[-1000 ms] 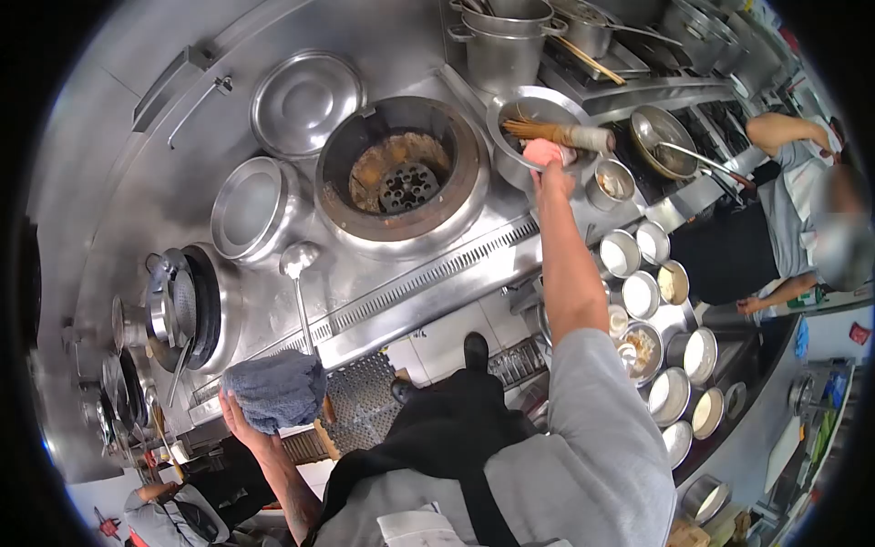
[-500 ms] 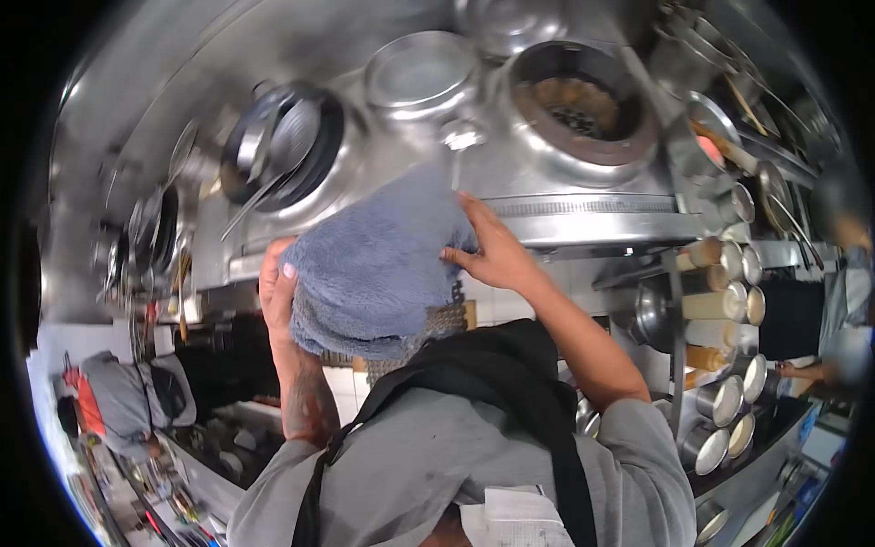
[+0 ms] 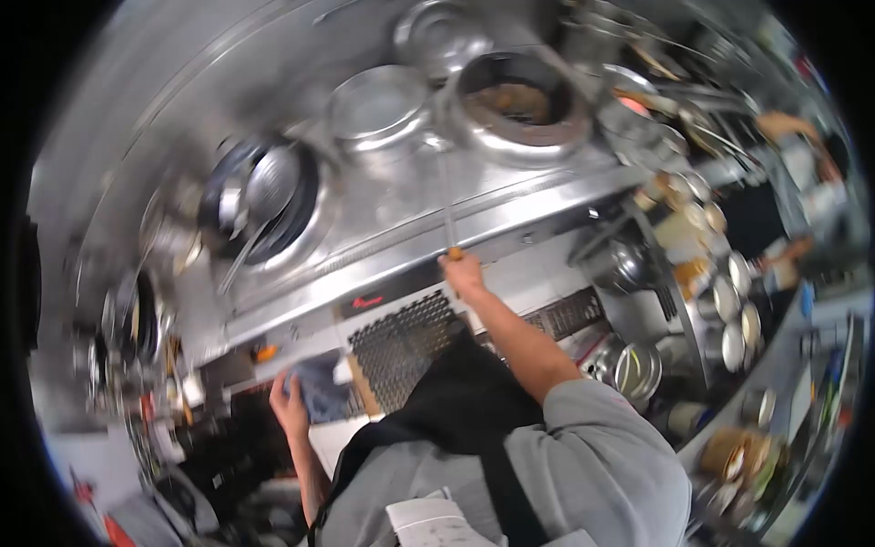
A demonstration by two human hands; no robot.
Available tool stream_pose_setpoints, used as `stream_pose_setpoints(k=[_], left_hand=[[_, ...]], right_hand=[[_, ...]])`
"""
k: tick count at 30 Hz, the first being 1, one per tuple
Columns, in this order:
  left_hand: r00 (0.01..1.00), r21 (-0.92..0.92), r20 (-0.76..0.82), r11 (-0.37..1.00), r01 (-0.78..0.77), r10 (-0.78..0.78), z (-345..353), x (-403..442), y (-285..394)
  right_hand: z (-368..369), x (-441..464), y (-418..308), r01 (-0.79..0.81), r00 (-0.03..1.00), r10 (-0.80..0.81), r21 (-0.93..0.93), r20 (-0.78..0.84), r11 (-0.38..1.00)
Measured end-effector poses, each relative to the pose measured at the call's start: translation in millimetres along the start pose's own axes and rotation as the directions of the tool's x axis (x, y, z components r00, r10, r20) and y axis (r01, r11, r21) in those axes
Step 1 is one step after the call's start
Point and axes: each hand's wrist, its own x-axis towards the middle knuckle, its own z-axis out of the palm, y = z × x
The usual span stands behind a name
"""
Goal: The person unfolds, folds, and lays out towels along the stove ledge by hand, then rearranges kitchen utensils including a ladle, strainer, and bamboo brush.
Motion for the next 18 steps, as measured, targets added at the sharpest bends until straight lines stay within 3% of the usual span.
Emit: stream_pose_setpoints(k=[1,3,5,6,7,9,10,11,13,15,16,18], left_hand=[[1.0,-0.037,-0.031,0.999,0.003,-0.004,-4.6,-3.6,-16.0],[0.996,-0.148,-0.024,0.986,0.079,-0.084,-16.1,-11.7,-31.5],[0.995,-0.232,-0.03,0.969,0.088,-0.097,-10.4,-8.0,-24.7],[0.99,-0.31,-0.06,0.945,0.103,-0.128,-12.7,-8.6,-22.5],[0.986,-0.123,-0.127,0.989,0.088,-0.103,-18.6,-6.3,-16.7],[0.958,-0.117,-0.157,0.968,0.223,-0.24,-21.2,-2.0,-22.3],[0.975,-0.126,-0.124,0.977,0.17,-0.186,-16.2,6.3,-10.7],[0.987,-0.138,-0.091,0.983,0.118,-0.131,-10.1,15.9,0.4],[0.98,-0.075,-0.092,0.983,0.168,-0.174,-5.2,33.5,-8.8],[0.967,-0.127,-0.033,0.96,0.248,-0.254,8.4,43.0,-6.0],[0.968,-0.132,-0.033,0.961,0.244,-0.25,17.7,46.2,-1.2],[0.975,-0.091,-0.005,0.971,0.222,-0.223,31.5,57.8,21.2]], right_hand=[[-13.7,-8.6,-9.8,-0.15,0.986,0.123,0.273,0.113,0.95],[-44.5,-20.4,-48.7,-0.125,0.99,0.082,0.456,0.111,0.881],[-81.8,16.8,-81.0,-0.002,0.998,0.029,0.432,-0.056,0.902],[-101.8,43.8,-100.0,0.017,0.998,0.008,0.401,-0.061,0.916],[-121.7,69.1,-116.8,0.037,0.998,-0.013,0.37,-0.066,0.928],[-148.0,105.1,-129.1,0.284,0.94,-0.224,0.223,-0.256,0.933],[-161.7,124.2,-134.6,0.383,0.882,-0.323,0.123,-0.343,0.915],[-144.4,89.9,-162.4,0.386,0.922,-0.282,0.586,-0.266,0.712],[-103.9,87.8,-141.9,0.318,0.921,-0.388,0.666,-0.046,0.675],[-56.3,45.3,-127.9,0.073,0.955,-0.257,0.729,0.145,0.681],[-36.0,7.0,-149.8,-0.109,0.93,-0.178,0.706,0.321,0.7],[1.8,-1.4,-167.5,-0.362,0.734,-0.206,0.629,0.647,0.688]])
